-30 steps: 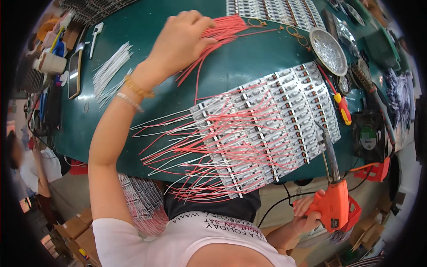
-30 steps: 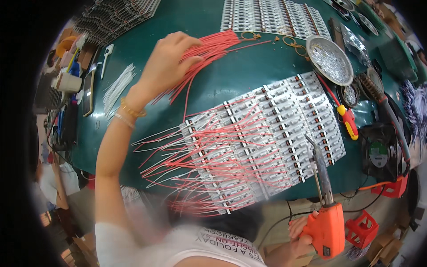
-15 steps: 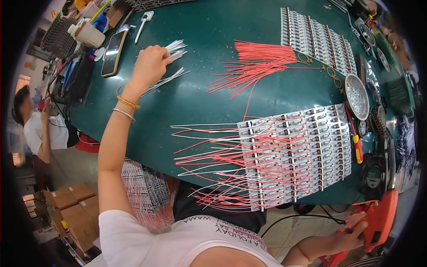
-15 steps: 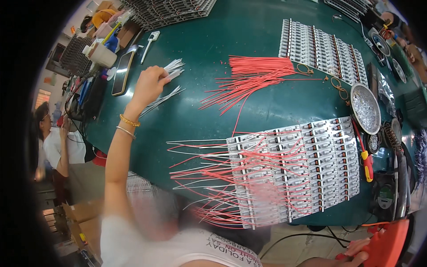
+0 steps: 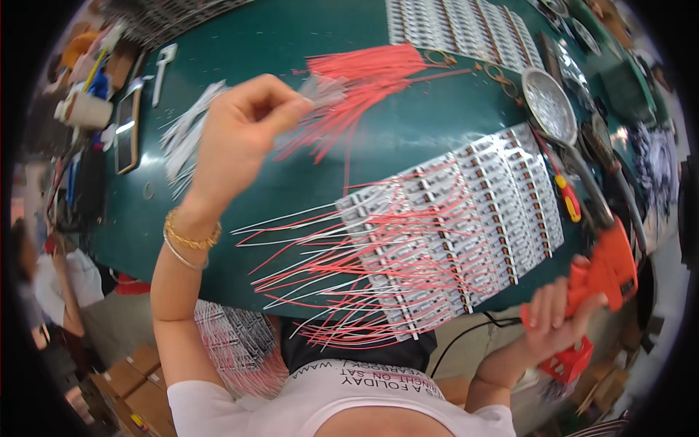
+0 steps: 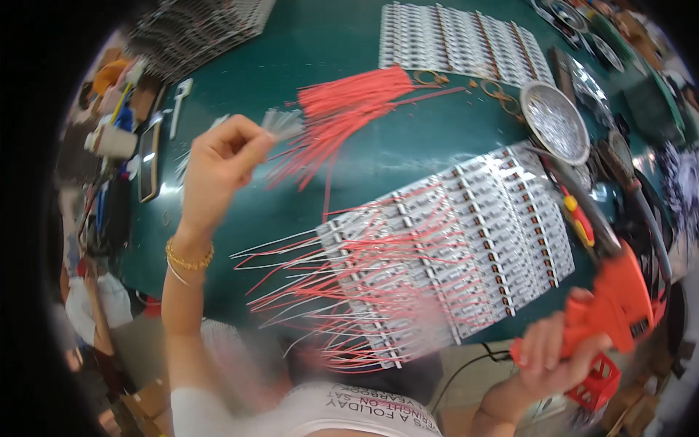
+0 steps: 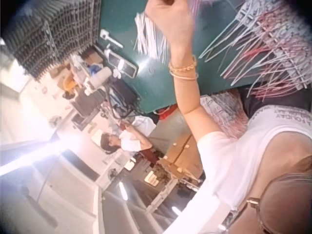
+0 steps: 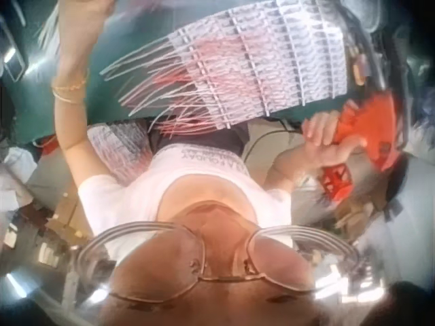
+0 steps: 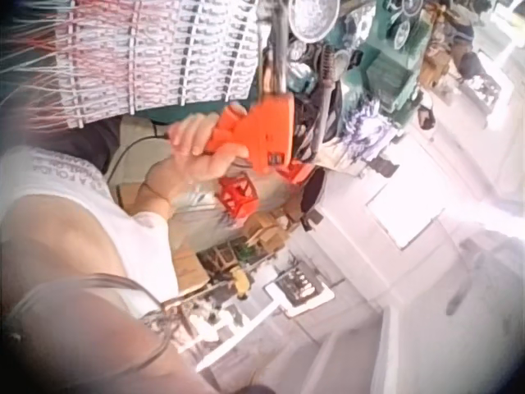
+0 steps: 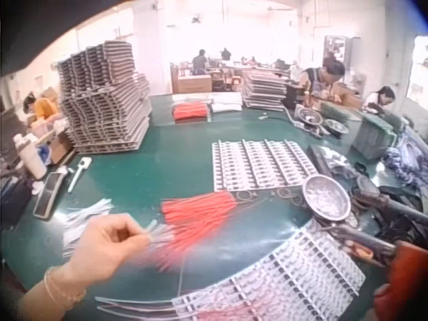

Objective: The person uses a soldering iron to attach red and white wires to a grid of electronic components on a green workbench. They repeatedly pick up wires, position them on the board, and apply the soldering iron to secure connections.

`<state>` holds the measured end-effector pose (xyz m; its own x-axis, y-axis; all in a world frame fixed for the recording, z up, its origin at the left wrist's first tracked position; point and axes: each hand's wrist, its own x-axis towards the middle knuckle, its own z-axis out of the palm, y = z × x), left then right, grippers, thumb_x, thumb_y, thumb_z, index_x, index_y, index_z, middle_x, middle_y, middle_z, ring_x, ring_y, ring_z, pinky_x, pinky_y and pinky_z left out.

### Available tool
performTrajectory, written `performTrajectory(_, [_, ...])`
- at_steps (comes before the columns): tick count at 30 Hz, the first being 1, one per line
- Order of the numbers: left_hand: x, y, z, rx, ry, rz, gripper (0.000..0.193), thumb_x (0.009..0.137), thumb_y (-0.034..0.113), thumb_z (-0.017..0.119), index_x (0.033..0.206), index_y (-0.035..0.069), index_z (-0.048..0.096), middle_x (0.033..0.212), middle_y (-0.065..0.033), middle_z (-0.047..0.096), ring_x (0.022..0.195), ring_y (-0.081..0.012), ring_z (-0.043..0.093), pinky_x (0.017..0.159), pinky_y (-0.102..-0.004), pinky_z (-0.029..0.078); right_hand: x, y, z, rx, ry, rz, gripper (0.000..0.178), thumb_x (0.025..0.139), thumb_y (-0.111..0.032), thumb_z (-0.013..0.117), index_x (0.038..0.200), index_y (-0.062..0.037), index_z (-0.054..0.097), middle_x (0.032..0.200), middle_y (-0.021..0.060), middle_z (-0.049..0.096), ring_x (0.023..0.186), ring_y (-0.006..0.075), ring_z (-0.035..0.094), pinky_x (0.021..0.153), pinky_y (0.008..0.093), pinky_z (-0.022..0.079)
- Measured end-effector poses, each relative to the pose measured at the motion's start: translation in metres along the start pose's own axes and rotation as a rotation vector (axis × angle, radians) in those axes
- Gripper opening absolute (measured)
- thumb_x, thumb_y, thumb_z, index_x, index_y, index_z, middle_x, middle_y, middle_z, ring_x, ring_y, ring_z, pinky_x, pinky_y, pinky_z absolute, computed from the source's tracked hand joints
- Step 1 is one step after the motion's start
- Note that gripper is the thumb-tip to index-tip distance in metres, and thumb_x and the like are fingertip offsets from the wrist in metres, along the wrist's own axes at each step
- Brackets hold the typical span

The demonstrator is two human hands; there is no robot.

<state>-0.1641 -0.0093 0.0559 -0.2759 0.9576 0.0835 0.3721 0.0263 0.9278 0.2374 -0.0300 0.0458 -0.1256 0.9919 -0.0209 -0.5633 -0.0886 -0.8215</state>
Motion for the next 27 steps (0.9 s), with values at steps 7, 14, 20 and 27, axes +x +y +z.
performTrajectory(7, [0.01,-0.007,0.093,0.017,-0.229,-0.083,0.016,0.089,0.014,0.067,0.081,0.0,0.062,0.068,0.0031,0.058,0.063,-0.0024,0.048,0.058,-0.02,0.038,0.007,0.044,0.032,-0.654,0.09,-0.121,0.085,0.089,-0.057,0.055,0.131,0.0141,0.034,0.05,-0.0014,0.04,0.037,0.008,0.038,0.037,0.0224,0.034])
performTrajectory(14, [0.009,-0.012,0.119,0.222,-0.244,0.09,0.019,0.086,0.018,0.068,0.078,0.002,0.064,0.065,-0.0053,0.064,0.06,-0.0126,0.053,0.063,-0.0286,0.039,-0.002,0.041,0.021,-0.705,0.093,-0.077,0.083,0.086,-0.057,0.059,0.121,0.0157,0.04,0.05,-0.0008,0.042,0.038,0.0079,0.04,0.039,0.0222,0.035])
performTrajectory(20, [0.01,-0.01,0.124,0.318,-0.235,0.132,0.02,0.085,0.022,0.068,0.076,0.004,0.064,0.066,-0.0057,0.063,0.061,-0.0178,0.051,0.069,-0.0315,0.035,-0.004,0.039,0.02,-0.683,0.1,-0.007,0.076,0.085,-0.055,0.062,0.113,0.0131,0.045,0.051,-0.0005,0.044,0.039,0.0078,0.04,0.04,0.0219,0.035])
performTrajectory(27, [0.009,-0.013,0.127,0.362,-0.2,0.2,0.02,0.085,0.021,0.068,0.075,0.004,0.063,0.065,-0.0069,0.062,0.059,-0.019,0.05,0.067,-0.0322,0.034,-0.02,0.043,-0.02,-0.902,0.143,-0.048,0.073,0.084,-0.053,0.065,0.113,0.0114,0.048,0.052,-0.0008,0.044,0.039,0.008,0.041,0.04,0.0224,0.035])
